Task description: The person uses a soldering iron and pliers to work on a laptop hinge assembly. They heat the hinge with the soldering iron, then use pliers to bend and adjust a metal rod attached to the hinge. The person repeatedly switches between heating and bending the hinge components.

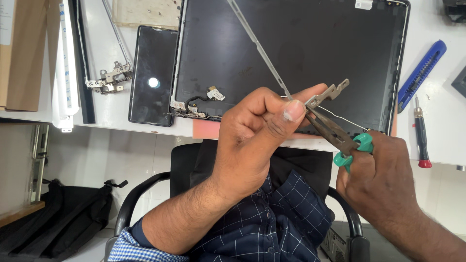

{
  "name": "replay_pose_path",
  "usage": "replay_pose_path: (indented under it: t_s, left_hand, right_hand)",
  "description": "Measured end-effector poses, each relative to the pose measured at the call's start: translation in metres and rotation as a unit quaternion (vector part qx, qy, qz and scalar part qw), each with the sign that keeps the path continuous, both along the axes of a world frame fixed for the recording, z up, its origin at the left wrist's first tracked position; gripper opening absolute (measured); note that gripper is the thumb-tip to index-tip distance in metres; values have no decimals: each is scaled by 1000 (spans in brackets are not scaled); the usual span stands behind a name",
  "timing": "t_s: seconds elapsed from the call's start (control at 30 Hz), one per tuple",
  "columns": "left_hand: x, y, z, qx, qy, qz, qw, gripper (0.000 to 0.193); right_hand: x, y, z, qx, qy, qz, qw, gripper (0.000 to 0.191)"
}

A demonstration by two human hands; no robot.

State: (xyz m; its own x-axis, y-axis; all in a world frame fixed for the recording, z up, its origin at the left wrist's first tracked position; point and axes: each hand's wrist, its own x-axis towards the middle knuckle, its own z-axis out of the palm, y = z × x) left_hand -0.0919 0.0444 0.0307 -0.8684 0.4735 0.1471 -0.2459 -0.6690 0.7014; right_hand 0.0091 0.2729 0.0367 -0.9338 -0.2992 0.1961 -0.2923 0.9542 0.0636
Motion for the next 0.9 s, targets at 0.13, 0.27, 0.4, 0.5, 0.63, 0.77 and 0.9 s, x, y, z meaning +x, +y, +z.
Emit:
replay_pose_path:
  t_s: [0.13,0.27,0.4,0.5,0.63,0.77,0.9]
  left_hand:
    - [-3,1,1,-2,-11,-4,1000,28]
    - [-5,2,1,-16,-18,-5,1000,27]
    - [-8,4,2,-26,-6,4,1000,30]
    - [-6,6,3,-28,-22,11,999,29]
    - [-7,8,2,-34,-35,19,999,28]
    - [-7,7,0,-21,-28,12,999,28]
    - [-11,5,-2,-28,-8,7,1000,28]
  right_hand:
    - [-1,3,-4,-13,-11,-3,1000,43]
    - [-3,5,-6,-16,-12,-1,1000,43]
    - [-7,7,-3,9,1,15,1000,45]
    - [-9,4,-1,16,13,14,1000,48]
    - [-10,0,2,43,13,4,999,48]
    - [-11,1,3,67,24,-3,997,48]
    - [-10,5,2,70,18,6,997,47]
